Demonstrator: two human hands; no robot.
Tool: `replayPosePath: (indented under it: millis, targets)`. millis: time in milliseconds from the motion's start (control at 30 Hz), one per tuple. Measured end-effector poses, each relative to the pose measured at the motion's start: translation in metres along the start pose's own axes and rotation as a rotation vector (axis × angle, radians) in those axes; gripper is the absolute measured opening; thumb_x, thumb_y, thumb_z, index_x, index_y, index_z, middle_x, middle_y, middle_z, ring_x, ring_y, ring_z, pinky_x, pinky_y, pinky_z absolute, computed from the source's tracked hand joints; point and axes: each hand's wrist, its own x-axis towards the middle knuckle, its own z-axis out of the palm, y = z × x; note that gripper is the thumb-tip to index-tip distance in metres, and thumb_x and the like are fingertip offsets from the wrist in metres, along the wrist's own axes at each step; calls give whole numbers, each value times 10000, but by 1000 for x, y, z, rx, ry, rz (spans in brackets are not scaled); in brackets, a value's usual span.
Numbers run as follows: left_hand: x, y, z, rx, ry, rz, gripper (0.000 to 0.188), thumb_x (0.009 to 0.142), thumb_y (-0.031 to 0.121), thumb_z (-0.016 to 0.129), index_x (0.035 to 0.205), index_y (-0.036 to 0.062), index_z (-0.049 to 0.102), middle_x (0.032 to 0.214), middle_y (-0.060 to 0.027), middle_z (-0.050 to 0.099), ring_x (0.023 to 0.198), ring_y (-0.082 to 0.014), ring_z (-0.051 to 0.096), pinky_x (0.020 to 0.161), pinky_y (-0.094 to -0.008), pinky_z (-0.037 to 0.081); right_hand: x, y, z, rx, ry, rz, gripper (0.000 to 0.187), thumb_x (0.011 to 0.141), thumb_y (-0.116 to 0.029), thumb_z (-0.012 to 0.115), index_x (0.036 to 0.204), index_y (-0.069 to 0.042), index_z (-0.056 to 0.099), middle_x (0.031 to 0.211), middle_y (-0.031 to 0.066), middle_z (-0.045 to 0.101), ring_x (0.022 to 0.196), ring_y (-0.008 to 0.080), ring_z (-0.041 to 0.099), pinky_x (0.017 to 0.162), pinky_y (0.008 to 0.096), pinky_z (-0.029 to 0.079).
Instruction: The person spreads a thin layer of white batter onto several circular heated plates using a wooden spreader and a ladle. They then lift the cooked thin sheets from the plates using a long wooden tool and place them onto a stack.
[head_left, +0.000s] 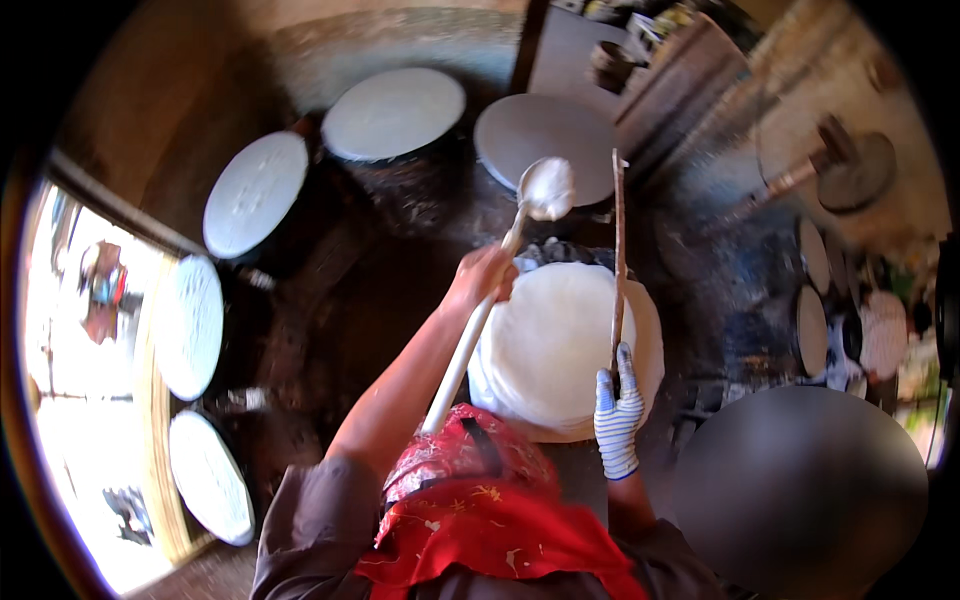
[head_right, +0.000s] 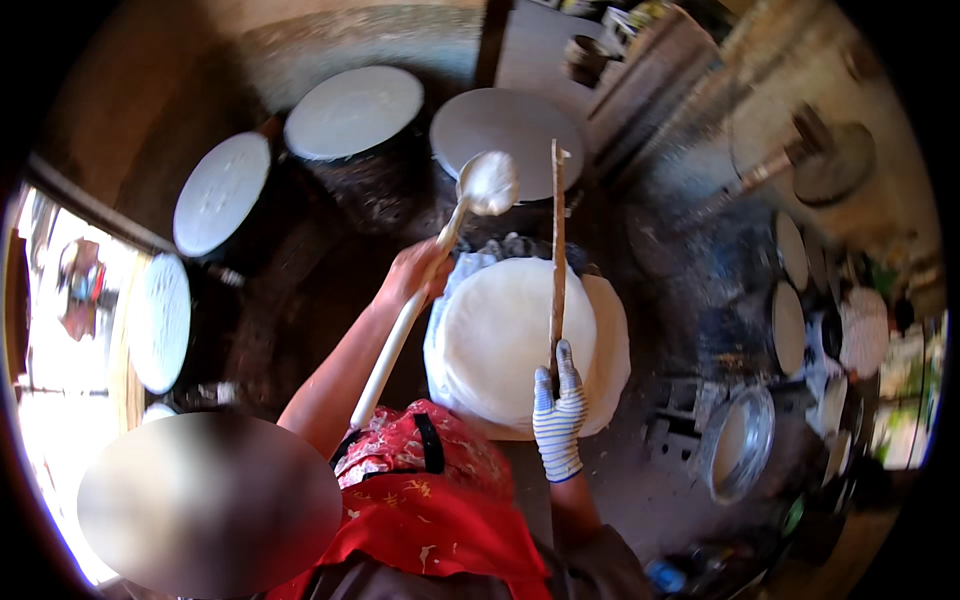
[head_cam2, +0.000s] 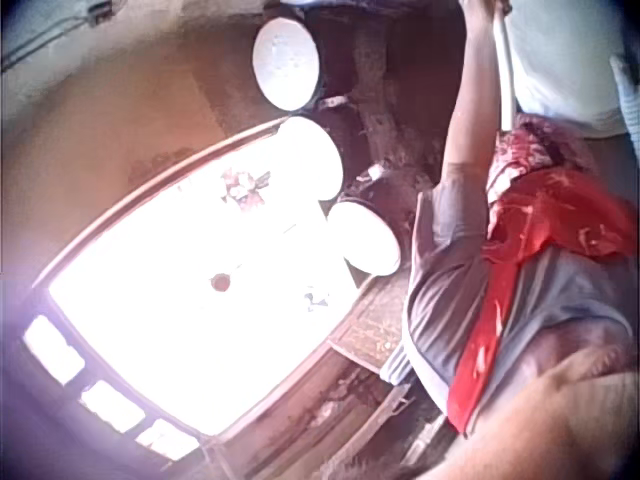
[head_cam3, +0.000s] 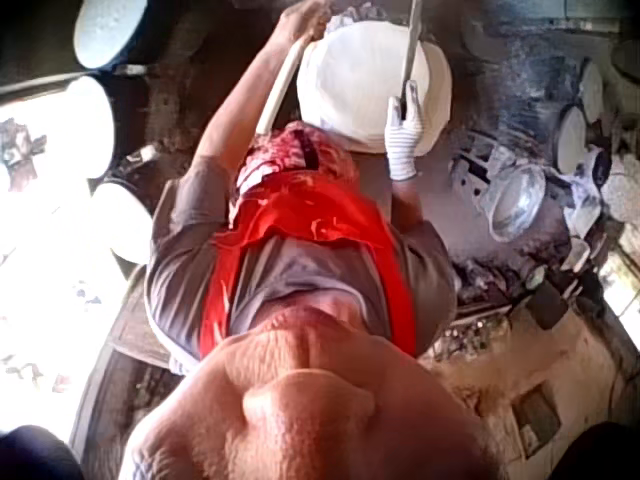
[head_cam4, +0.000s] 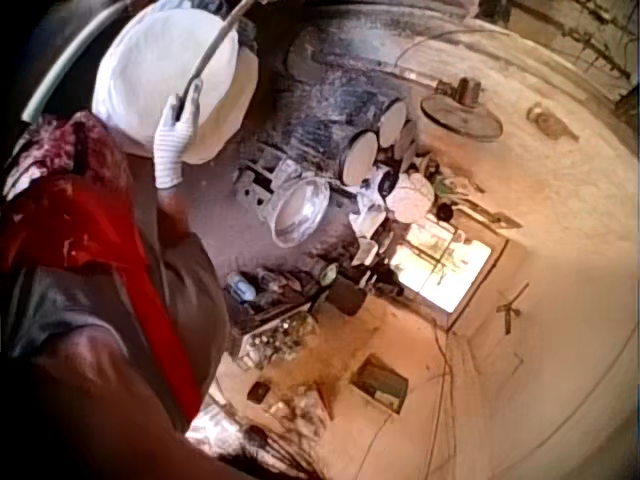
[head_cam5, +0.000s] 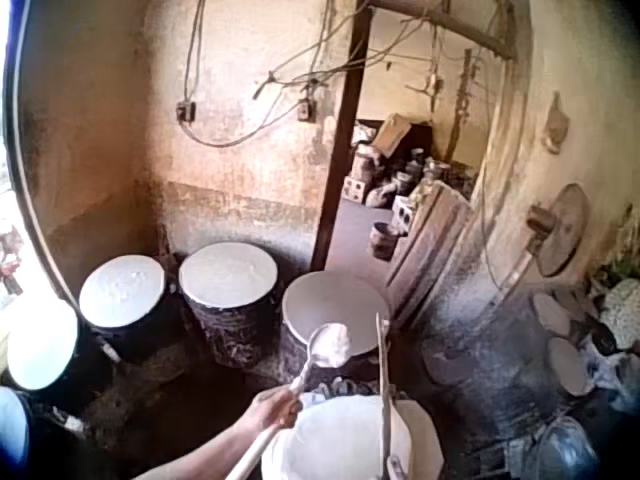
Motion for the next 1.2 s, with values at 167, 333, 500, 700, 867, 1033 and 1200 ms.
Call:
replayPosePath:
  millis: [167, 333, 500, 700, 867, 1033, 1200]
  targets:
    - [125, 41, 88, 52, -63, 0, 133, 830, 163, 482, 796, 35, 498, 606, -54, 453, 421, -105, 391, 368, -219, 313, 58, 9, 14, -232, 77, -63, 389, 789, -96, 581, 1169, -63, 504, 872, 160, 586, 743, 288, 582, 657, 337, 461]
    - [230, 32, 97, 333, -162, -24, 181, 792, 135, 549, 921, 9, 559, 597, -57, 483, 409, -107, 423, 368, -240, 348, 110, 49, 61, -421, 132, 116, 415, 809, -198, 560, 1212, -171, 465, 758, 160, 553, 652, 324, 554, 591, 403, 437]
    - [301, 20, 52, 715, -307, 65, 194, 770, 135, 552, 910, 4, 580, 567, -40, 489, 403, -109, 447, 366, -254, 352, 119, 68, 122, -541, 52, 358, 412, 839, -240, 502, 1242, -199, 426, 755, 182, 548, 668, 339, 548, 609, 436, 435]
    - [333, 23, 25, 1148, -378, 177, 311, 724, 234, 514, 995, 93, 564, 717, -109, 598, 686, -276, 591, 609, -377, 453, 146, 64, 190, -382, 73, 678, 384, 850, -174, 491, 1223, -102, 437, 916, 181, 570, 816, 320, 557, 719, 386, 443]
    - [362, 55, -6, 1523, -495, 587, 439, 771, 217, 500, 1200, 181, 412, 866, -117, 582, 733, -302, 579, 609, -402, 463, 144, 3, 220, -38, 303, 708, 369, 855, -93, 480, 1208, 8, 442, 1179, 131, 512, 1094, 204, 478, 916, 272, 363]
    - [366, 86, -12, 1537, -556, 668, 464, 786, 214, 486, 1233, 207, 364, 1008, -100, 549, 802, -310, 570, 641, -410, 466, 173, -5, 260, 96, 461, 712, 348, 870, -135, 455, 1176, 31, 445, 1164, 143, 500, 1109, 236, 443, 925, 307, 347]
    - [395, 100, -9, 1435, -625, 721, 480, 787, 207, 482, 1250, 207, 358, 997, -90, 560, 800, -313, 571, 649, -398, 468, 175, 38, 296, -550, 301, 563, 365, 885, -175, 435, 1178, 41, 435, 1130, 166, 517, 1086, 253, 464, 918, 308, 354]
